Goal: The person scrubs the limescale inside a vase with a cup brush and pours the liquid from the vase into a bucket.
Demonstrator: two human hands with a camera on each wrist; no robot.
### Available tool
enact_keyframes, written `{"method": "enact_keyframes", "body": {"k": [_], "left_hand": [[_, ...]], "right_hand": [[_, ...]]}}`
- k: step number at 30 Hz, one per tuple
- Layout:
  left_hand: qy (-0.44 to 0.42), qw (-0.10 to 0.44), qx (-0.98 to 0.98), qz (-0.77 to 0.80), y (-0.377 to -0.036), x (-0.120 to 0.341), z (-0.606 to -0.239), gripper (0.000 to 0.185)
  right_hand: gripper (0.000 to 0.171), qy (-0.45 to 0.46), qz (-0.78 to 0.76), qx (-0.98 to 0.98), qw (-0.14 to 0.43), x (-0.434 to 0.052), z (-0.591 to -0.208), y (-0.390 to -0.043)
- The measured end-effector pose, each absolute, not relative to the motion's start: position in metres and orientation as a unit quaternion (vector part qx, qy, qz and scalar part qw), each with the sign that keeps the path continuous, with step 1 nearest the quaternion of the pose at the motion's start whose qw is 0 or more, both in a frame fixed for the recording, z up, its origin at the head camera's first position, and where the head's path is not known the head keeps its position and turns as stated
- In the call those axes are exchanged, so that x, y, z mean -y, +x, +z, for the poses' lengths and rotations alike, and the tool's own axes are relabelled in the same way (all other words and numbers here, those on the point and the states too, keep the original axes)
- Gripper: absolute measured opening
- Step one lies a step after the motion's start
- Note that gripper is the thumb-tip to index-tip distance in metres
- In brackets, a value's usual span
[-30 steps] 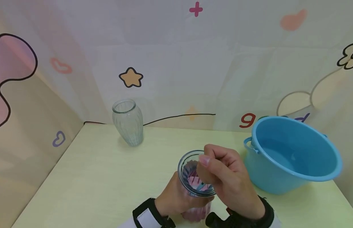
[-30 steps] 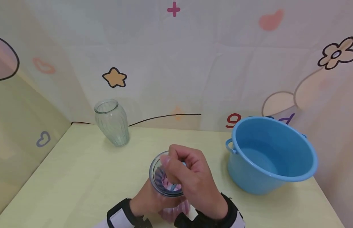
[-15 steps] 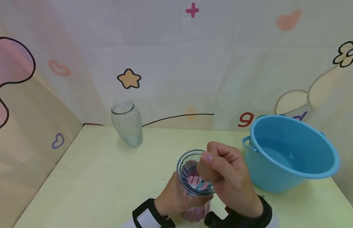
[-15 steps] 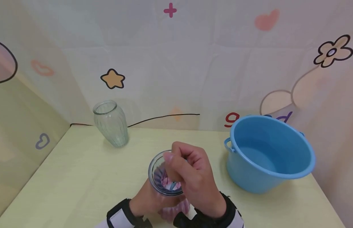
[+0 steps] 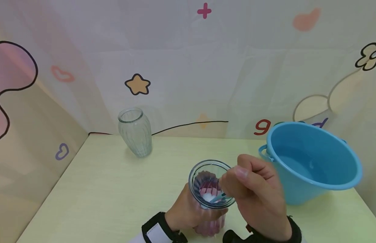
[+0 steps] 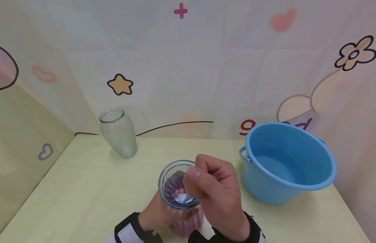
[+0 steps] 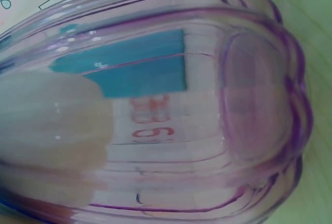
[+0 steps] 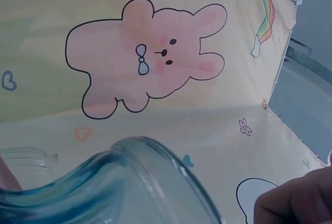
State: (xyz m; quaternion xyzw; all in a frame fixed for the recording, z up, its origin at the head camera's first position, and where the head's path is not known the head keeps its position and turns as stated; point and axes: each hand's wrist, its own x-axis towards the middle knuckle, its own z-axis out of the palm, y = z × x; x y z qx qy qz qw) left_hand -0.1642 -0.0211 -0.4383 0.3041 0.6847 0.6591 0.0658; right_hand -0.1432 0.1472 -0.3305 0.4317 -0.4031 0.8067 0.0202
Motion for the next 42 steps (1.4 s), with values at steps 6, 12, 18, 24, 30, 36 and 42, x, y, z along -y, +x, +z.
{"method": "enact_keyframes", "body": {"k": [6,12,18,24,30,36,42], "left_hand": [[0.299,0.060,-0.692,0.654,-0.163,0.020,-0.439,0.075],[0.311,0.065,-0.687,0.654,-0.165,0.019,-0.441,0.074],[0.323,0.043,-0.698,0.637,-0.166,0.020,-0.442,0.073],[0.320,0.049,-0.696,0.641,-0.166,0.022,-0.442,0.074],[0.336,0.044,-0.673,0.657,-0.167,0.022,-0.442,0.077],[0.331,0.052,-0.669,0.663,-0.166,0.023,-0.442,0.078],[0.335,0.061,-0.656,0.674,-0.166,0.024,-0.442,0.080]], "right_hand": [[0.036,0.445,0.826,0.345,0.019,-0.154,-0.325,-0.142],[0.033,0.462,0.817,0.344,0.004,-0.157,-0.325,-0.142],[0.027,0.499,0.781,0.375,-0.004,-0.154,-0.326,-0.147],[0.049,0.507,0.760,0.407,-0.018,-0.153,-0.327,-0.150],[0.067,0.487,0.761,0.429,-0.022,-0.148,-0.324,-0.151],[0.056,0.451,0.763,0.463,-0.008,-0.144,-0.321,-0.147],[0.040,0.402,0.723,0.562,0.015,-0.140,-0.317,-0.141]]}}
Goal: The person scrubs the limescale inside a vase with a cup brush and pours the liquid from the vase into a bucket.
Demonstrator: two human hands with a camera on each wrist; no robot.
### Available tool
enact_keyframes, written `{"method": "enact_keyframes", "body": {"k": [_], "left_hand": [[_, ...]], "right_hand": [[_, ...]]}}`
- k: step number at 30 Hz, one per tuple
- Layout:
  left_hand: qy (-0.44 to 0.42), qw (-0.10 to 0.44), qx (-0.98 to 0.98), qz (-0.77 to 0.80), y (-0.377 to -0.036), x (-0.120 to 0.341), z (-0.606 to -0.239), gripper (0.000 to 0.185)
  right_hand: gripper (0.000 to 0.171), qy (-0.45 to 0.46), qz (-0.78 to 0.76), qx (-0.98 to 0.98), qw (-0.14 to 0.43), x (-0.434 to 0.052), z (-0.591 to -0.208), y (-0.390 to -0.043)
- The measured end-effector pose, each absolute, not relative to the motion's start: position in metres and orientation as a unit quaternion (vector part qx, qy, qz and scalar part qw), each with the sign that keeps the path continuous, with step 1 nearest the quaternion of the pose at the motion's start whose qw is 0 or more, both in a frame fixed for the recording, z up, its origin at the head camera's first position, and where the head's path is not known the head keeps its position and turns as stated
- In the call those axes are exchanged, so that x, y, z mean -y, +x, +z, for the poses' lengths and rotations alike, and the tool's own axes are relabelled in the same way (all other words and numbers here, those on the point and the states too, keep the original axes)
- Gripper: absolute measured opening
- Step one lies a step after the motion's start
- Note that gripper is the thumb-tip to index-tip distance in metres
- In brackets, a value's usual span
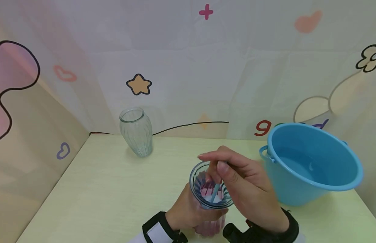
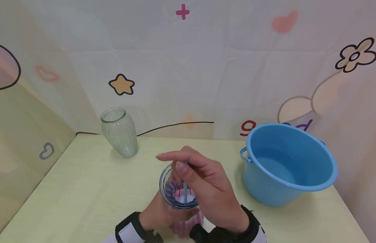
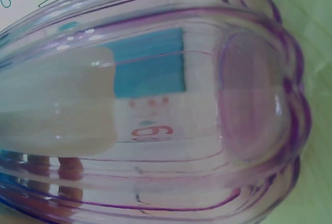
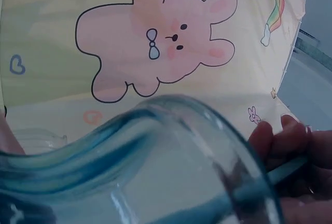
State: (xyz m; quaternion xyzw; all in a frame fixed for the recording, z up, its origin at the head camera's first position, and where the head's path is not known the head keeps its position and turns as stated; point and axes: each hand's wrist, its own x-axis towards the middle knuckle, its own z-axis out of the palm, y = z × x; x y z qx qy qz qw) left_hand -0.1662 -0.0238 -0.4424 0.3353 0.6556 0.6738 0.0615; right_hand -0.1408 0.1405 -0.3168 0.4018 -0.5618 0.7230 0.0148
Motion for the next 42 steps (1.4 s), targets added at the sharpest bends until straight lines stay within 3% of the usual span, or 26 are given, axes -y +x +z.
{"method": "enact_keyframes", "body": {"k": [4,8,19,25,29,42], "left_hand": [[0.327,0.066,-0.659,0.674,-0.1666,0.0226,-0.4420,0.080],[0.325,0.073,-0.656,0.677,-0.1666,0.0221,-0.4413,0.080],[0.354,0.063,-0.634,0.684,-0.1665,0.0215,-0.4392,0.079],[0.358,0.065,-0.630,0.686,-0.1668,0.0208,-0.4408,0.077],[0.359,0.058,-0.635,0.681,-0.1670,0.0203,-0.4422,0.076],[0.314,0.063,-0.658,0.681,-0.1657,0.0212,-0.4442,0.078]], "right_hand": [[0.032,0.365,0.688,0.624,0.063,-0.1416,-0.3128,-0.1400],[0.031,0.322,0.665,0.669,0.076,-0.1427,-0.3097,-0.1392],[0.034,0.356,0.617,0.700,0.062,-0.1380,-0.3124,-0.1413],[0.020,0.328,0.605,0.724,0.033,-0.1371,-0.3128,-0.1406],[0.019,0.344,0.609,0.715,0.015,-0.1365,-0.3136,-0.1404],[0.024,0.394,0.688,0.595,0.137,-0.1360,-0.3151,-0.1430]]}}
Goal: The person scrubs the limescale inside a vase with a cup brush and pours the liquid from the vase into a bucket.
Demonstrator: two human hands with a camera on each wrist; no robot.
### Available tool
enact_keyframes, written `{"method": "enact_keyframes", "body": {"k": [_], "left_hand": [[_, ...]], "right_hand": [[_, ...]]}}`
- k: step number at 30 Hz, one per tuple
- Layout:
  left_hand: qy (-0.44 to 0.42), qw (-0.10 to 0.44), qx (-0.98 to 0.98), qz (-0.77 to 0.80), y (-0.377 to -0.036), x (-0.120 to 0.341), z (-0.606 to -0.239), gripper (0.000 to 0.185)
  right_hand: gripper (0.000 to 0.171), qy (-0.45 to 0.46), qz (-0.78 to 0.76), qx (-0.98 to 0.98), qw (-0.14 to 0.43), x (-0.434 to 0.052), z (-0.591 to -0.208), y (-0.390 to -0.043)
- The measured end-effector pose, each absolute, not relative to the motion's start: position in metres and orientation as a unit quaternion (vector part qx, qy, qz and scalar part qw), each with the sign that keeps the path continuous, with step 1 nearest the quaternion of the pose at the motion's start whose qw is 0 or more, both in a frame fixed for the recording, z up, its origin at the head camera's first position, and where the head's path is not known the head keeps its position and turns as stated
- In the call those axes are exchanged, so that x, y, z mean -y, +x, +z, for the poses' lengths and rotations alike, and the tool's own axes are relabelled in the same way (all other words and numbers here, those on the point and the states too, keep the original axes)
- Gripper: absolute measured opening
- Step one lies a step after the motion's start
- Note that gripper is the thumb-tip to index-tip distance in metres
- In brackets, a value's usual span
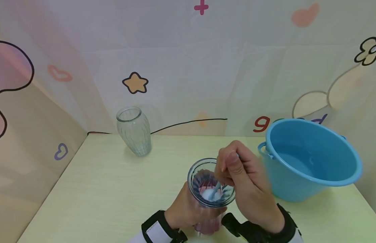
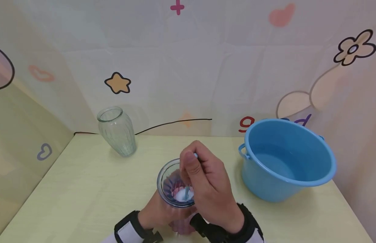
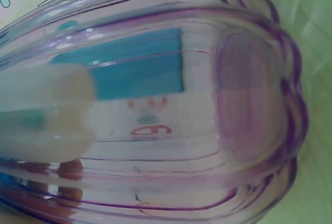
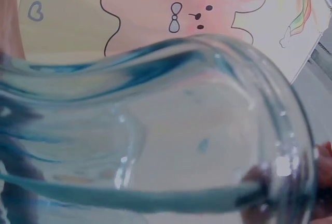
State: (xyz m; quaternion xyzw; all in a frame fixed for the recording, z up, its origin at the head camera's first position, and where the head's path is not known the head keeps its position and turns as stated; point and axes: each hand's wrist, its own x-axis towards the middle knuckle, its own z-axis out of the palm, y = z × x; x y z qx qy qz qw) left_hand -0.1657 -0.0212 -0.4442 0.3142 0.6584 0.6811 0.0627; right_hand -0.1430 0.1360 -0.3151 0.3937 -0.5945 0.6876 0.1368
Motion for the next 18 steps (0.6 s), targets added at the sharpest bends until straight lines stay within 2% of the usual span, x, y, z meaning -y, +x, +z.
{"method": "enact_keyframes", "body": {"k": [7,18], "left_hand": [[0.297,0.038,-0.686,0.662,-0.1634,0.0199,-0.4434,0.077],[0.295,0.061,-0.672,0.676,-0.1641,0.0199,-0.4426,0.083]], "right_hand": [[0.027,0.415,0.760,0.470,0.171,-0.1399,-0.3192,-0.1487],[0.027,0.399,0.750,0.510,0.137,-0.1342,-0.3174,-0.1476]]}}
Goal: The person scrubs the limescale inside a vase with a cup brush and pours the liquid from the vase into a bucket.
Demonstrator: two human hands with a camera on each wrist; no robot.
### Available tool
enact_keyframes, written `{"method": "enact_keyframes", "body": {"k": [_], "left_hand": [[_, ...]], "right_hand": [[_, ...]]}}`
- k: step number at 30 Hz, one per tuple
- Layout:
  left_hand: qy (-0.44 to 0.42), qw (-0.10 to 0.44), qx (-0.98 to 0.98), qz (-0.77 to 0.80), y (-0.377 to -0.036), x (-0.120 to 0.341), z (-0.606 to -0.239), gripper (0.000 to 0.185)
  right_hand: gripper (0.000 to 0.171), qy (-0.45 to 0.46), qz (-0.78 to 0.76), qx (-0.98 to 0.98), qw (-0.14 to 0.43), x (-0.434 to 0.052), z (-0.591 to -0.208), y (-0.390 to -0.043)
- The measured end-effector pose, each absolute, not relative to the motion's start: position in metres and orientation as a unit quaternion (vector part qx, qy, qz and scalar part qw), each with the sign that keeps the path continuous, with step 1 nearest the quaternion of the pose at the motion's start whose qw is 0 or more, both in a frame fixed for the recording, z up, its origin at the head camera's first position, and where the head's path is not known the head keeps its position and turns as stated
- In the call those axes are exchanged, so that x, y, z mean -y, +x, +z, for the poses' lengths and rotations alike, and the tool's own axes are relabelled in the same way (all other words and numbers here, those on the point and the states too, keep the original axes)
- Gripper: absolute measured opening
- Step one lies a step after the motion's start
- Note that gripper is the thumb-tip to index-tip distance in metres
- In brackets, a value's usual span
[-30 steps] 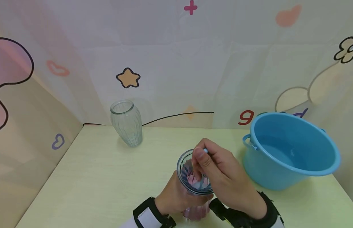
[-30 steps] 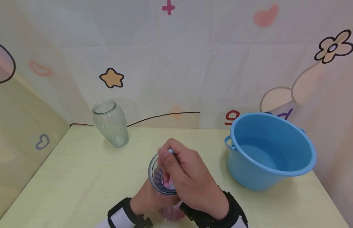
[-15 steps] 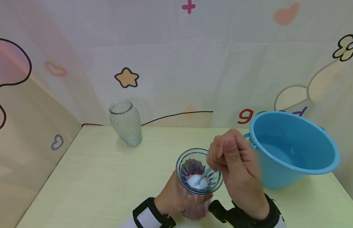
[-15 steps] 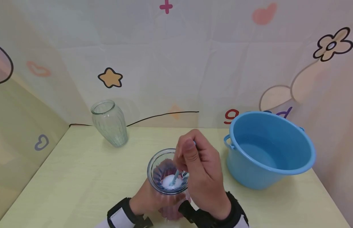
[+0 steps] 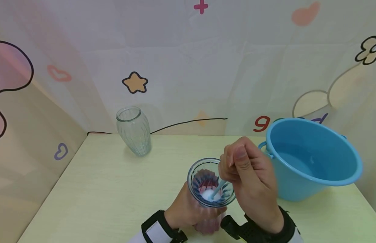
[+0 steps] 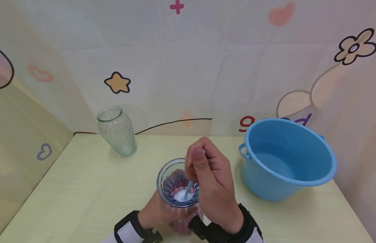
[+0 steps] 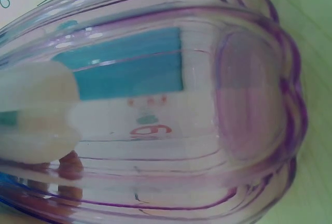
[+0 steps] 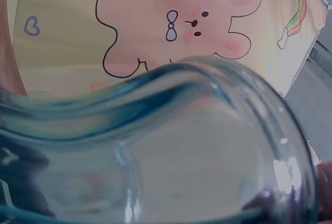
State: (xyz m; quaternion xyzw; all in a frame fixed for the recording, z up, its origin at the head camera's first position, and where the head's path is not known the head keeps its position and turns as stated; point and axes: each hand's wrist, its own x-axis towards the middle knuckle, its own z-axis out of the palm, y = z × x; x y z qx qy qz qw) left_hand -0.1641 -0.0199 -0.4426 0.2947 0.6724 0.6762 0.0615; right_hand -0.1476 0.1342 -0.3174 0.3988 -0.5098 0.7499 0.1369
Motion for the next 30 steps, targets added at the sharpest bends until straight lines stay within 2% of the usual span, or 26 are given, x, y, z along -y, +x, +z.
{"method": "enact_keyframes", "body": {"k": [6,13,23,30], "left_hand": [[0.304,0.068,-0.670,0.674,-0.165,0.021,-0.443,0.082],[0.330,0.066,-0.648,0.683,-0.166,0.022,-0.443,0.077],[0.356,0.068,-0.635,0.682,-0.168,0.022,-0.444,0.073],[0.357,0.062,-0.638,0.679,-0.168,0.022,-0.445,0.070]], "right_hand": [[0.027,0.367,0.715,0.582,0.120,-0.130,-0.314,-0.142],[0.022,0.380,0.688,0.608,0.106,-0.130,-0.321,-0.143],[0.023,0.335,0.623,0.705,0.044,-0.128,-0.314,-0.136],[0.024,0.352,0.598,0.718,0.054,-0.124,-0.317,-0.135]]}}
